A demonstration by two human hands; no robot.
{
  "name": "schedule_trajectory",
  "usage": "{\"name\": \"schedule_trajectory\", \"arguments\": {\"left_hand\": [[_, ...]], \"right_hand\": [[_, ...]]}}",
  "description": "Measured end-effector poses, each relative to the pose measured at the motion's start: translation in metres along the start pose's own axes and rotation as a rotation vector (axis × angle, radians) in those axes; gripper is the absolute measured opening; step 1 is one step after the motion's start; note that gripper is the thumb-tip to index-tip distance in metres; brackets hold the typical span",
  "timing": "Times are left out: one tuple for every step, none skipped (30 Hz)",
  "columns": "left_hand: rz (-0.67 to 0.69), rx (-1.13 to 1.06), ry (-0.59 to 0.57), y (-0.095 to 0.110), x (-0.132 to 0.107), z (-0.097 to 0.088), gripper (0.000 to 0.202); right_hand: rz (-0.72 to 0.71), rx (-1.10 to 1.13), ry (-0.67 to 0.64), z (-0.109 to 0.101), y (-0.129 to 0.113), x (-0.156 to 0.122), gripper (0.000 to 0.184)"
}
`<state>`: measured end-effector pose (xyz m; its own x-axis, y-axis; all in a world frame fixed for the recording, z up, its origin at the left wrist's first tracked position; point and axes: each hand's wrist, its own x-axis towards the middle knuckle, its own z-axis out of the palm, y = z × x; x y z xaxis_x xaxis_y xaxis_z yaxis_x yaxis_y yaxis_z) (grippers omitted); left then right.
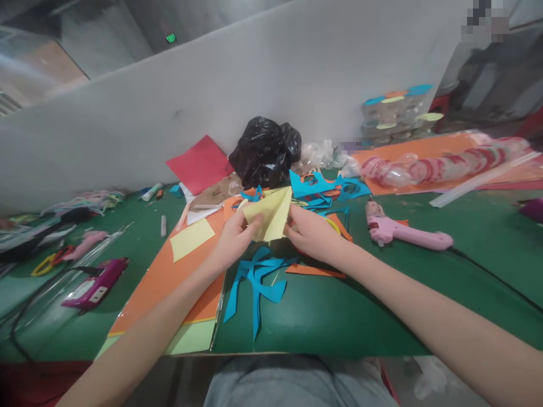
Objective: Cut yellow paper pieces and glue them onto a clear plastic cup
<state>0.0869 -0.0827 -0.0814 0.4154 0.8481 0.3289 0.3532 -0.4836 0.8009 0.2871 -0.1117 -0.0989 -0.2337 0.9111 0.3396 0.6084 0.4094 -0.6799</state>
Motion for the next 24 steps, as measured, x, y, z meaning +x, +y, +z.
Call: {"name": "schedule_trajectory", "arguments": {"left_hand": [[-0.022, -0.034, -0.01, 0.0, -0.001, 0.002, 0.035], [-0.048, -0.069, -0.024, 0.001, -0.001, 0.004, 0.037], [-0.074, -0.103, -0.04, 0.001, -0.002, 0.006, 0.038], [-0.097, -0.134, -0.057, 0.002, -0.003, 0.007, 0.039], [-0.114, -0.161, -0.07, 0.004, -0.003, 0.008, 0.039], [-0.122, -0.182, -0.074, 0.006, -0.004, 0.009, 0.04], [-0.122, -0.197, -0.071, 0.008, -0.004, 0.009, 0.039], [-0.116, -0.21, -0.067, 0.01, -0.005, 0.009, 0.04], [-0.114, -0.224, -0.068, 0.011, -0.005, 0.009, 0.041], [-0.12, -0.249, -0.071, 0.012, -0.006, 0.009, 0.045], [-0.134, -0.289, -0.078, 0.012, -0.006, 0.009, 0.052], [-0.158, -0.341, -0.093, 0.011, -0.007, 0.009, 0.06], [-0.186, -0.395, -0.111, 0.011, -0.007, 0.01, 0.067], [-0.21, -0.436, -0.117, 0.01, -0.007, 0.01, 0.071], [-0.225, -0.455, -0.115, 0.01, -0.008, 0.011, 0.07], [-0.229, -0.453, -0.106, 0.01, -0.008, 0.012, 0.066], [-0.23, -0.44, -0.097, 0.011, -0.008, 0.012, 0.062], [-0.227, -0.427, -0.088, 0.011, -0.008, 0.013, 0.058], [-0.222, -0.423, -0.08, 0.012, -0.007, 0.014, 0.057], [-0.219, -0.429, -0.077, 0.013, -0.007, 0.014, 0.056], [-0.217, -0.441, -0.077, 0.013, -0.007, 0.015, 0.054], [-0.216, -0.454, -0.075, 0.013, -0.006, 0.015, 0.052], [-0.214, -0.463, -0.072, 0.013, -0.006, 0.016, 0.05], [-0.212, -0.471, -0.067, 0.012, -0.006, 0.016, 0.048]], "right_hand": [[0.001, 0.004, 0.005, -0.001, -0.001, 0.0, 0.028], [0.001, 0.015, 0.009, -0.001, -0.002, 0.0, 0.03], [0.003, 0.038, 0.014, -0.001, -0.004, 0.001, 0.032], [0.005, 0.072, 0.023, -0.001, -0.005, 0.001, 0.033], [0.007, 0.115, 0.039, 0.0, -0.007, 0.001, 0.034], [0.009, 0.16, 0.057, 0.001, -0.008, 0.001, 0.034], [0.015, 0.198, 0.075, 0.002, -0.009, 0.001, 0.033], [0.026, 0.222, 0.094, 0.002, -0.009, 0.0, 0.032], [0.039, 0.234, 0.112, 0.003, -0.009, 0.0, 0.032], [0.053, 0.238, 0.128, 0.003, -0.009, 0.0, 0.032], [0.067, 0.242, 0.142, 0.003, -0.009, -0.001, 0.033], [0.077, 0.253, 0.152, 0.003, -0.008, -0.001, 0.034], [0.081, 0.275, 0.158, 0.003, -0.008, -0.001, 0.034], [0.082, 0.304, 0.159, 0.003, -0.008, -0.001, 0.035], [0.082, 0.335, 0.153, 0.003, -0.008, 0.0, 0.036], [0.082, 0.368, 0.144, 0.003, -0.008, 0.0, 0.037], [0.082, 0.397, 0.135, 0.002, -0.009, 0.0, 0.037], [0.082, 0.417, 0.127, 0.002, -0.009, 0.001, 0.038], [0.083, 0.427, 0.12, 0.002, -0.009, 0.001, 0.038], [0.084, 0.429, 0.114, 0.001, -0.01, 0.001, 0.039], [0.086, 0.424, 0.109, 0.001, -0.01, 0.001, 0.039], [0.087, 0.418, 0.105, 0.001, -0.01, 0.001, 0.04], [0.088, 0.414, 0.101, 0.001, -0.01, 0.001, 0.039], [0.089, 0.415, 0.098, 0.0, -0.01, 0.001, 0.038]]}}
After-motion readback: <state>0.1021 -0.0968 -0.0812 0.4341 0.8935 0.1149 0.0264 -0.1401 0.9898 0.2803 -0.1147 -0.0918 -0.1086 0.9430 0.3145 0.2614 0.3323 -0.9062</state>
